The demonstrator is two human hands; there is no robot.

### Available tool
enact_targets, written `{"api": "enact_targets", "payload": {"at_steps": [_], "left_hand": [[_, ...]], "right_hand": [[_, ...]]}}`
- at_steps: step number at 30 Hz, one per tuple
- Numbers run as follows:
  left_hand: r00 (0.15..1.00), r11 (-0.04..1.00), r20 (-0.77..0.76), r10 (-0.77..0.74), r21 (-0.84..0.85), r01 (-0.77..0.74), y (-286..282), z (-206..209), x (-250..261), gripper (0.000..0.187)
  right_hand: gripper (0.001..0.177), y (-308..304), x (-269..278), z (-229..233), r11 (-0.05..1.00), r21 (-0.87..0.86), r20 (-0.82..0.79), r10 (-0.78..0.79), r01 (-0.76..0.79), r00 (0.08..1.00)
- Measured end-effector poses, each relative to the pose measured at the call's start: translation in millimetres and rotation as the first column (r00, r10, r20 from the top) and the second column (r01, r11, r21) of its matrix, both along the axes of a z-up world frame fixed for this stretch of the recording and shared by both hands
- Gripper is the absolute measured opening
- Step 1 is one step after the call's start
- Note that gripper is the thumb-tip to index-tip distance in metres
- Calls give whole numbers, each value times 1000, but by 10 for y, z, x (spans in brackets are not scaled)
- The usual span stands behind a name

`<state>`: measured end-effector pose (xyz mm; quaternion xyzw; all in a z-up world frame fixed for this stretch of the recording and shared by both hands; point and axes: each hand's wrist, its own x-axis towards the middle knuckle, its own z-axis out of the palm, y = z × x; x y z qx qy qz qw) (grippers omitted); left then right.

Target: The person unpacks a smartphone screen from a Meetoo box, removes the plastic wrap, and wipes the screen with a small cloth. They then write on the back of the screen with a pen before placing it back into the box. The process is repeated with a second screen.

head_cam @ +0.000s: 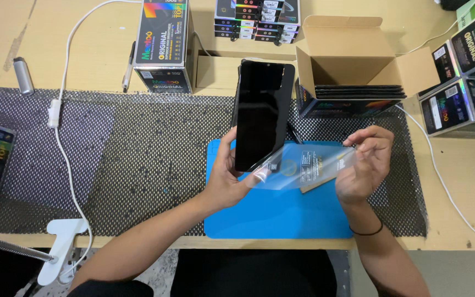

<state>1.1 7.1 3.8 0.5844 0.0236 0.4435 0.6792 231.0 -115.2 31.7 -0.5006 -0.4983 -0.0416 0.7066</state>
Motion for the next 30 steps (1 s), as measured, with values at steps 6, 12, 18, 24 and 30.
{"api": "enact_targets", "payload": {"at_steps": [6,12,18,24,30], "left_hand": [[1000,1000,-2,-8,10,8,1,-251,21,88],[1000,1000,-17,0,25,0,-21,-210,21,86],[999,998,-41,21,65,-18,-24,-70,8,82],[999,997,-36,21,72,-18,13,-202,11,83],[1000,997,-27,-9,74,11,4,-306,34,79]], "right_hand": [[20,19,-51,57,1000,-8,-4,-10,10,1000],[22,13,-36,17,1000,1,-24,8,-8,1000],[18,13,-37,57,1000,-20,-10,15,-16,1000],[24,13,-59,33,1000,-10,-48,14,-15,999],[23,-33,-68,37,999,-41,-59,22,-25,998]]}}
